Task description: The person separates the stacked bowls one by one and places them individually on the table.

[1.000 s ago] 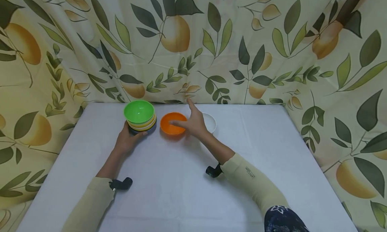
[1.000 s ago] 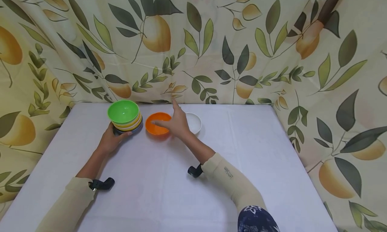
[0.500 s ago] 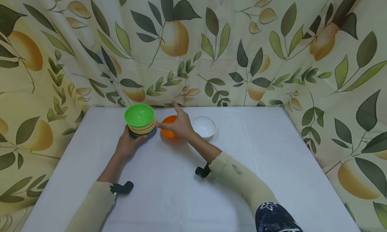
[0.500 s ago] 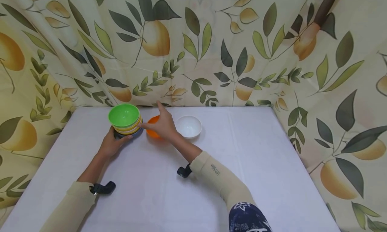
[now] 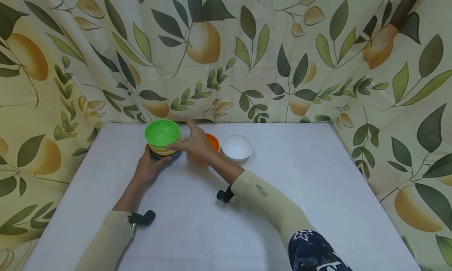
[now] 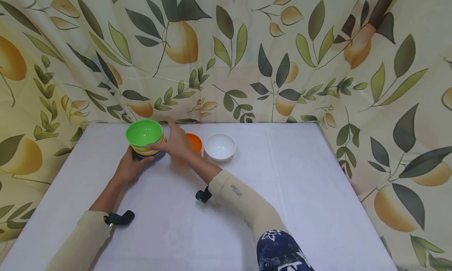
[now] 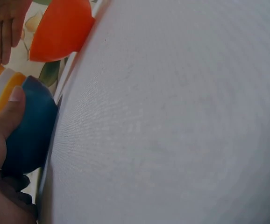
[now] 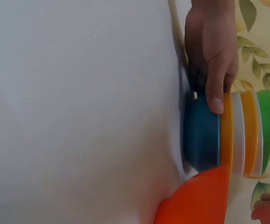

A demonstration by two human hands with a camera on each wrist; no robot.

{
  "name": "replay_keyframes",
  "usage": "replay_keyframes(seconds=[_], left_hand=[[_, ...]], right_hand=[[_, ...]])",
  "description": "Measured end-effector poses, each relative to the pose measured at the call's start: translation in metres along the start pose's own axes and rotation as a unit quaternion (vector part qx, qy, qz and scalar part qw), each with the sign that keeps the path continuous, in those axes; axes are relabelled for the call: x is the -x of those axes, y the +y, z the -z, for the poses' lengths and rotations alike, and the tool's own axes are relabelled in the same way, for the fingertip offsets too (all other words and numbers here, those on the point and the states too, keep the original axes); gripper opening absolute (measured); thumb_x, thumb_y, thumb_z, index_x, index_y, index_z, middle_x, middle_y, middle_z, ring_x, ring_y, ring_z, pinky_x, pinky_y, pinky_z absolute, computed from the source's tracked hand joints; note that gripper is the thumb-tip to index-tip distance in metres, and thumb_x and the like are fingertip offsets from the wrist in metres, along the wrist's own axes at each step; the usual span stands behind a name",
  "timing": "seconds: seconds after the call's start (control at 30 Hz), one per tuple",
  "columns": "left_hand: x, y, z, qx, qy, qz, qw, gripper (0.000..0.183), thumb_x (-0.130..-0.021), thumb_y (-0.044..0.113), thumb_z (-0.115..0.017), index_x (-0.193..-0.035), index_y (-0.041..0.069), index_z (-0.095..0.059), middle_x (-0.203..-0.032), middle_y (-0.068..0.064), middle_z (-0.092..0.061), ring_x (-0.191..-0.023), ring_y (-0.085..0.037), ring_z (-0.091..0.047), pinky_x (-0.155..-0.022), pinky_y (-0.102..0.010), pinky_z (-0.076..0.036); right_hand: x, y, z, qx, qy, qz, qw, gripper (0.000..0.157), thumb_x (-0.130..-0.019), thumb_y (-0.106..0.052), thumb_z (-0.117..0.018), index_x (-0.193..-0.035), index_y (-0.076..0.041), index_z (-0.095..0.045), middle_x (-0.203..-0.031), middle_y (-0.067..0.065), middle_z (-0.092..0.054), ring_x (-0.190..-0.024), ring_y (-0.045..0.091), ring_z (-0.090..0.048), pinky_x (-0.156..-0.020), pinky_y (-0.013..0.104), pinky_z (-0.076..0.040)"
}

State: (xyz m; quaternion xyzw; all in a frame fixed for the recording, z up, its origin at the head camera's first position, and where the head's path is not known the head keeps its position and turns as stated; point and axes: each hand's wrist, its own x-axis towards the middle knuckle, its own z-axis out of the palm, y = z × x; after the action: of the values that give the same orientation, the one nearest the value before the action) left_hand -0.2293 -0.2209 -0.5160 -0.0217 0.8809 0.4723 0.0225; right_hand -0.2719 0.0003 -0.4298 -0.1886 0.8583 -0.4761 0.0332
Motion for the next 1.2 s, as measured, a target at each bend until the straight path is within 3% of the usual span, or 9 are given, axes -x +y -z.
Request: replay_keyframes(seconds=[0.17,0.37,0.67,1.2], left_hand=[[0.001,0.002,0.001,-0.007,-0.002,0.003,1.0000,0.111,-0.096,0.047,-0.077,-0.168,0.005,-0.003,-0.167,-0.031,-0.024,-0.154,-0.050,-0.021,-0.125,-0.066,-0.021],[0.002,0.000,0.001,-0.007,-0.002,-0.002,1.0000,0.110,-0.096,0.048,-0.076,-0.168,0.005,-0.004,-0.167,-0.031,-0.026,-0.154,-0.049,-0.023,-0.124,-0.064,-0.023],[0.000,-0.001,0.001,-0.004,-0.003,-0.008,1.0000,0.110,-0.096,0.049,-0.075,-0.168,0.006,-0.005,-0.166,-0.030,-0.027,-0.154,-0.049,-0.024,-0.124,-0.064,-0.023],[0.000,-0.001,0.002,-0.004,-0.008,-0.006,0.9999,0.108,-0.097,0.046,-0.075,-0.168,0.005,-0.005,-0.166,-0.031,-0.027,-0.153,-0.049,-0.024,-0.124,-0.066,-0.023]], right_hand=[[-0.009,-0.002,-0.010,0.009,-0.004,0.020,1.000,0.119,-0.074,-0.043,-0.097,-0.165,-0.005,-0.031,-0.161,0.016,-0.046,-0.145,0.030,-0.047,-0.119,0.042,-0.043],[-0.018,-0.003,-0.020,0.005,-0.006,0.041,0.999,0.104,-0.072,-0.042,-0.098,-0.154,-0.005,-0.046,-0.136,0.009,-0.066,-0.120,0.020,-0.063,-0.099,0.028,-0.054],[-0.026,0.000,-0.028,0.037,-0.014,0.045,0.998,0.100,-0.072,-0.045,-0.098,-0.151,-0.009,-0.049,-0.133,0.006,-0.066,-0.115,0.017,-0.064,-0.093,0.023,-0.054],[-0.028,0.000,-0.030,0.045,-0.011,0.043,0.998,0.100,-0.076,-0.043,-0.096,-0.154,-0.006,-0.046,-0.136,0.008,-0.065,-0.116,0.019,-0.064,-0.092,0.023,-0.055]])
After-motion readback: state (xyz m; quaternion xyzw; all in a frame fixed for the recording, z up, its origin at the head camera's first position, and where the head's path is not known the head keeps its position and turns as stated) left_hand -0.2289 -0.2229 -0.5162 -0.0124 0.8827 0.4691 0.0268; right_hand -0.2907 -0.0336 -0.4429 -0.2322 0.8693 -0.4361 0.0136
